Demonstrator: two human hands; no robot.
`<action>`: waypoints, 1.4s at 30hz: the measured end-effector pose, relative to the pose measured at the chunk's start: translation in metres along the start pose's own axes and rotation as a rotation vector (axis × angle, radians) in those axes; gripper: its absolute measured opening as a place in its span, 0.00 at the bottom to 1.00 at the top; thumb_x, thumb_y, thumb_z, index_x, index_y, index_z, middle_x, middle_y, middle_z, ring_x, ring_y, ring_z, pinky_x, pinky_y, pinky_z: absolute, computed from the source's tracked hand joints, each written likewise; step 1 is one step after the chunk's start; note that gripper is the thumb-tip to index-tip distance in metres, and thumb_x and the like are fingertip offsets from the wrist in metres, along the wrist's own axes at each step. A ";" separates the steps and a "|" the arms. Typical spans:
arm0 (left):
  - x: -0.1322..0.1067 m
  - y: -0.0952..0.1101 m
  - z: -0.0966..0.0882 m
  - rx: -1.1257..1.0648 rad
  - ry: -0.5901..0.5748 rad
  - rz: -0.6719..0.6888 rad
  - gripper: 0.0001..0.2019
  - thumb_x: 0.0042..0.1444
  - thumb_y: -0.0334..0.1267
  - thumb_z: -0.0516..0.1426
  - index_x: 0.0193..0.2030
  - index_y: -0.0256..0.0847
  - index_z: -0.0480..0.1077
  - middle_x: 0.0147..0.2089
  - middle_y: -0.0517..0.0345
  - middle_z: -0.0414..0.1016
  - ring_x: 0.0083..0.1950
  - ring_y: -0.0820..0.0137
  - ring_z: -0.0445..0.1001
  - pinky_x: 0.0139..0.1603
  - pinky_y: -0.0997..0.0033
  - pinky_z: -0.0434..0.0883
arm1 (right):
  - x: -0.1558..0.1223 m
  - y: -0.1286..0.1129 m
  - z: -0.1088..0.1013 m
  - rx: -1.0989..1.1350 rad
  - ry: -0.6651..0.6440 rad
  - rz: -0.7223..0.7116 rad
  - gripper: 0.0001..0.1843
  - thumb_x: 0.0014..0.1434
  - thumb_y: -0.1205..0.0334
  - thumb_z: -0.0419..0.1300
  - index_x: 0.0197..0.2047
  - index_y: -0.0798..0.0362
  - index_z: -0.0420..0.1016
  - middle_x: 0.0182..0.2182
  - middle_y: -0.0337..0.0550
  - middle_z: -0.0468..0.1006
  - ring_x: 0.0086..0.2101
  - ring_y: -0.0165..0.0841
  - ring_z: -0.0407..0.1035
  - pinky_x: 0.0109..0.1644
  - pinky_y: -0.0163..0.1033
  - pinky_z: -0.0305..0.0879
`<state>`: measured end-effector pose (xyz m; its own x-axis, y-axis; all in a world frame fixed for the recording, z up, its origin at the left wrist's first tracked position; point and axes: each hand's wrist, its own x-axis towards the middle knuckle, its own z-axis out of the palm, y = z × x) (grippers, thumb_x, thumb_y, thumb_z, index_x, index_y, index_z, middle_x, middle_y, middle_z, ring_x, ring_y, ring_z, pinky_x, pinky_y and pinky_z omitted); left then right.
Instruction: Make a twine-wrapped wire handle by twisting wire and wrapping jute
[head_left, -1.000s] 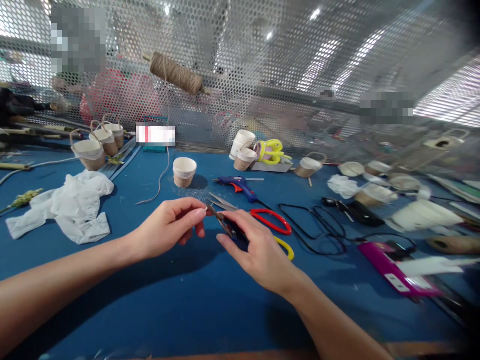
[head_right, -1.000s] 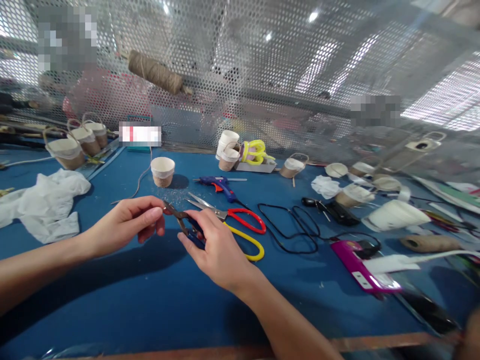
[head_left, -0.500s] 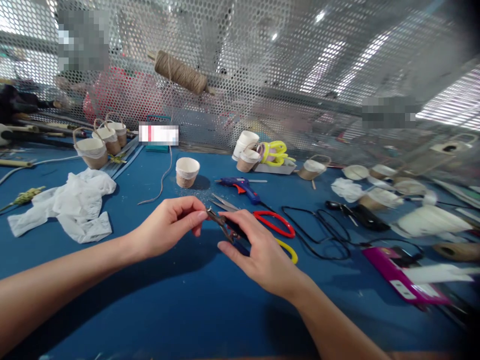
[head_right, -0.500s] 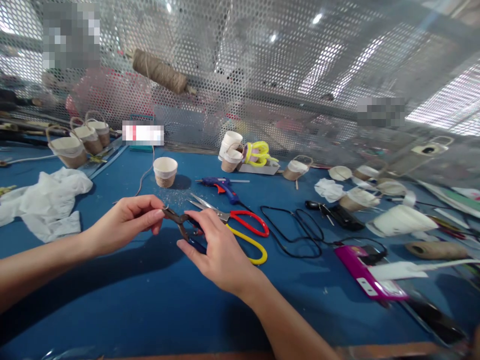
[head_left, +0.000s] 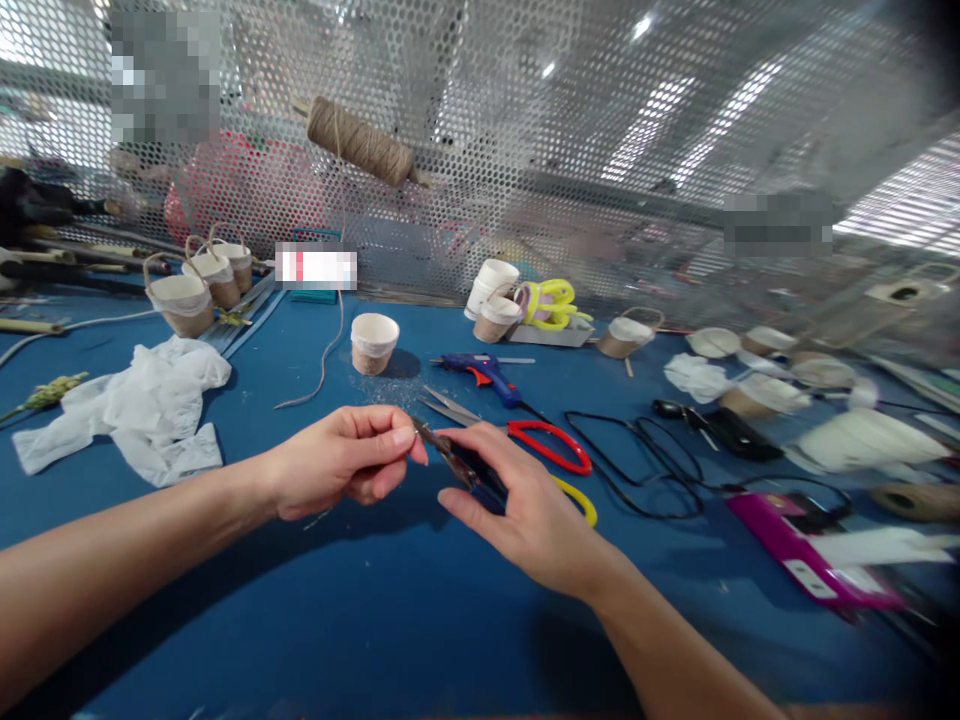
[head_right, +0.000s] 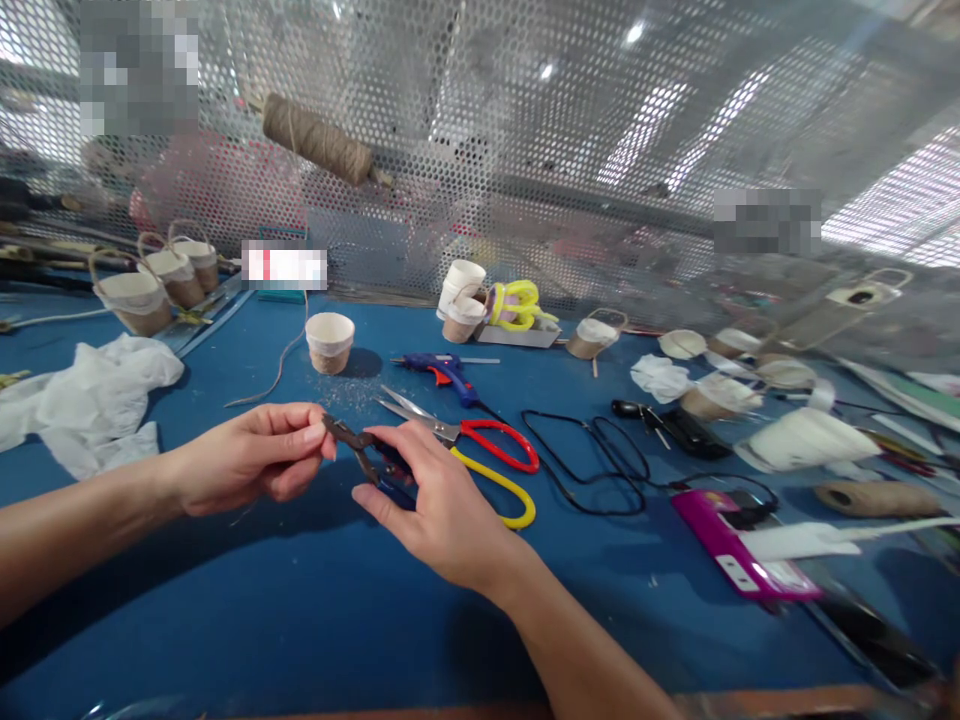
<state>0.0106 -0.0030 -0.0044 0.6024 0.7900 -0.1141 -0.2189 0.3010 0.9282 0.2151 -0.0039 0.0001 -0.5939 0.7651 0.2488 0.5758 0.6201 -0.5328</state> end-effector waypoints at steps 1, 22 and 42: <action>0.000 0.000 0.001 0.017 0.008 0.005 0.12 0.55 0.44 0.52 0.31 0.36 0.64 0.16 0.67 0.59 0.16 0.82 0.48 0.18 0.78 0.45 | 0.000 -0.001 -0.001 0.018 -0.002 0.001 0.18 0.55 0.58 0.55 0.49 0.51 0.62 0.40 0.45 0.70 0.39 0.33 0.66 0.43 0.40 0.66; -0.001 -0.006 0.010 0.651 0.489 0.396 0.05 0.52 0.37 0.55 0.33 0.38 0.65 0.26 0.64 0.67 0.24 0.79 0.63 0.24 0.79 0.61 | 0.001 -0.003 0.000 0.263 -0.068 0.102 0.16 0.56 0.58 0.54 0.48 0.52 0.63 0.37 0.45 0.72 0.36 0.33 0.70 0.41 0.39 0.69; 0.001 -0.005 0.003 0.899 0.521 0.494 0.05 0.53 0.36 0.54 0.32 0.37 0.67 0.26 0.61 0.70 0.26 0.77 0.66 0.27 0.78 0.64 | 0.001 -0.002 0.007 0.028 0.087 0.050 0.18 0.55 0.55 0.56 0.48 0.53 0.65 0.39 0.47 0.73 0.38 0.36 0.69 0.41 0.43 0.68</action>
<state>0.0147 -0.0059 -0.0081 0.1673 0.9037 0.3942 0.4099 -0.4274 0.8058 0.2095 -0.0059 -0.0044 -0.5128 0.8082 0.2896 0.5870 0.5762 -0.5686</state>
